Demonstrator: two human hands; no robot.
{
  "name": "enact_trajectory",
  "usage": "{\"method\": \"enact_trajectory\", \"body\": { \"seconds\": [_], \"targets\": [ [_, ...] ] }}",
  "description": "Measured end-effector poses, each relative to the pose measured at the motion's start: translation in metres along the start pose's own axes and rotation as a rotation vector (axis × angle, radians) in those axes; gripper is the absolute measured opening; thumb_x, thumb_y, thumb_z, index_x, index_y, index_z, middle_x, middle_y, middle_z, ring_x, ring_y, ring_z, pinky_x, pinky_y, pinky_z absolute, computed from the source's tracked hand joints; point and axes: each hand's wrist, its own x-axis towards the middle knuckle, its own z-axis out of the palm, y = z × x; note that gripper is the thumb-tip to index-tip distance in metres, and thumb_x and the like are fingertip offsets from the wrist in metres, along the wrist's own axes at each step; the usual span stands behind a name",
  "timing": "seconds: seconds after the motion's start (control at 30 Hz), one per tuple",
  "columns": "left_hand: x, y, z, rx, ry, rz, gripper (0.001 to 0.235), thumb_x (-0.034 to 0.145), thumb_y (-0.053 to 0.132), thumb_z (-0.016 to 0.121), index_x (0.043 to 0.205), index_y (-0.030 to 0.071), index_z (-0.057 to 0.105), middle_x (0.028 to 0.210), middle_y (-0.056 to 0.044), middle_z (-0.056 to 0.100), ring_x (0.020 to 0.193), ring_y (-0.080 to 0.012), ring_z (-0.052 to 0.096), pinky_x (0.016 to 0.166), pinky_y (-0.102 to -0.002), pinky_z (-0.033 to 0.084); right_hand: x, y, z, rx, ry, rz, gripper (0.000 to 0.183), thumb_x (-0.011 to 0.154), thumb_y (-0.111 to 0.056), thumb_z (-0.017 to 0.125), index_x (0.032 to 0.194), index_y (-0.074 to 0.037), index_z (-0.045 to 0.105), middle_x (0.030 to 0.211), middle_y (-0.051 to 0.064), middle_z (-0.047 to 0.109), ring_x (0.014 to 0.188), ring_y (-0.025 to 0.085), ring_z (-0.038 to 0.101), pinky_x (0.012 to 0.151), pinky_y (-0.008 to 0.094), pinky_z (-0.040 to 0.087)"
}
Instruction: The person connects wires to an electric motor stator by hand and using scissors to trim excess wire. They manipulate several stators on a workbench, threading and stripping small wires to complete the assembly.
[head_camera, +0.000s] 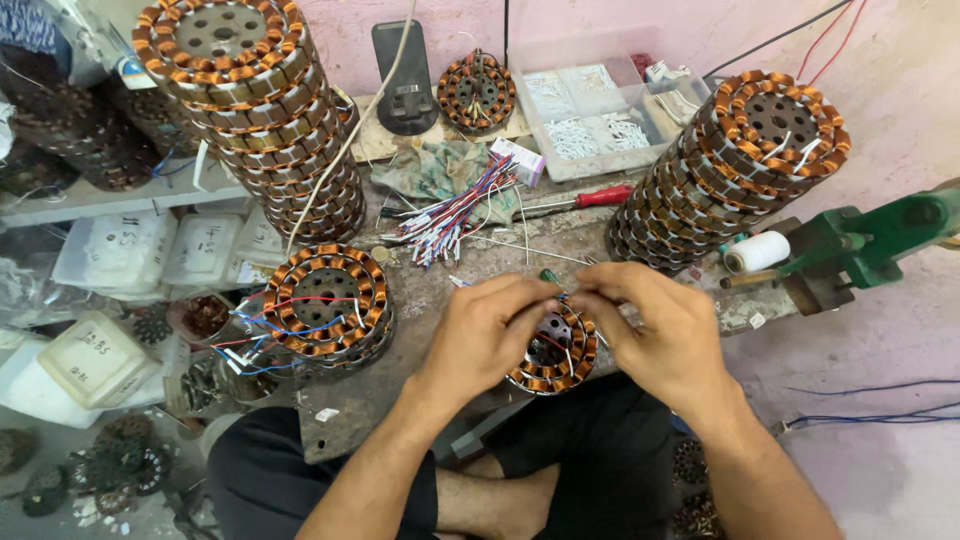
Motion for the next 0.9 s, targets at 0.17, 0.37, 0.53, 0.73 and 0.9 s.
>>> {"method": "enact_trajectory", "body": {
  "seconds": [0.17,0.37,0.53,0.73,0.9],
  "targets": [
    [-0.013,-0.013,-0.01,-0.106,0.24,-0.242,0.017,0.09,0.01,0.076,0.106,0.004,0.079,0.084,-0.009,0.078,0.068,-0.0108,0.073,0.06,-0.025,0.054,-0.029,-0.031,-0.003,-0.015,-0.044,0.173,0.025,0.079,-0.007,0.086,0.101,-0.007,0.075,0.09,0.005,0.072,0.07,0.017,0.067,0.062,0.03,0.054],
    [-0.021,-0.018,-0.008,-0.133,0.317,-0.336,0.014,0.088,0.011,0.079,0.101,0.004,0.08,0.078,-0.005,0.077,0.061,-0.0057,0.062,0.056,-0.022,0.049,-0.052,-0.042,0.036,0.02,-0.105,0.166,0.019,0.077,-0.006,0.081,0.094,-0.005,0.074,0.083,0.009,0.067,0.07,0.02,0.07,0.061,0.033,0.055],
    [-0.031,-0.014,-0.009,-0.155,0.359,-0.268,0.012,0.086,0.006,0.077,0.097,0.002,0.079,0.09,-0.003,0.075,0.063,-0.003,0.059,0.055,-0.02,0.046,-0.083,-0.043,0.027,-0.054,-0.129,-0.191,0.019,0.073,-0.004,0.078,0.091,-0.003,0.072,0.09,0.007,0.069,0.084,0.025,0.069,0.071,0.033,0.056],
    [-0.037,-0.013,0.0,-0.283,0.335,-0.43,0.012,0.083,0.003,0.078,0.095,0.002,0.08,0.103,-0.003,0.076,0.055,0.0,0.05,0.048,-0.017,0.037,-0.123,-0.031,0.04,-0.103,-0.187,-0.281,0.031,0.067,-0.002,0.078,0.098,-0.001,0.071,0.096,0.01,0.072,0.091,0.027,0.071,0.074,0.035,0.06],
    [-0.042,-0.019,0.003,-0.612,0.364,-0.427,0.01,0.087,-0.001,0.074,0.097,-0.002,0.077,0.112,-0.009,0.073,0.072,-0.0054,0.065,0.058,-0.02,0.052,-0.091,-0.025,0.019,-0.074,-0.117,-0.276,0.04,0.075,0.011,0.069,0.111,-0.004,0.062,0.114,0.01,0.075,0.092,0.024,0.072,0.07,0.032,0.057]
  ]
}}
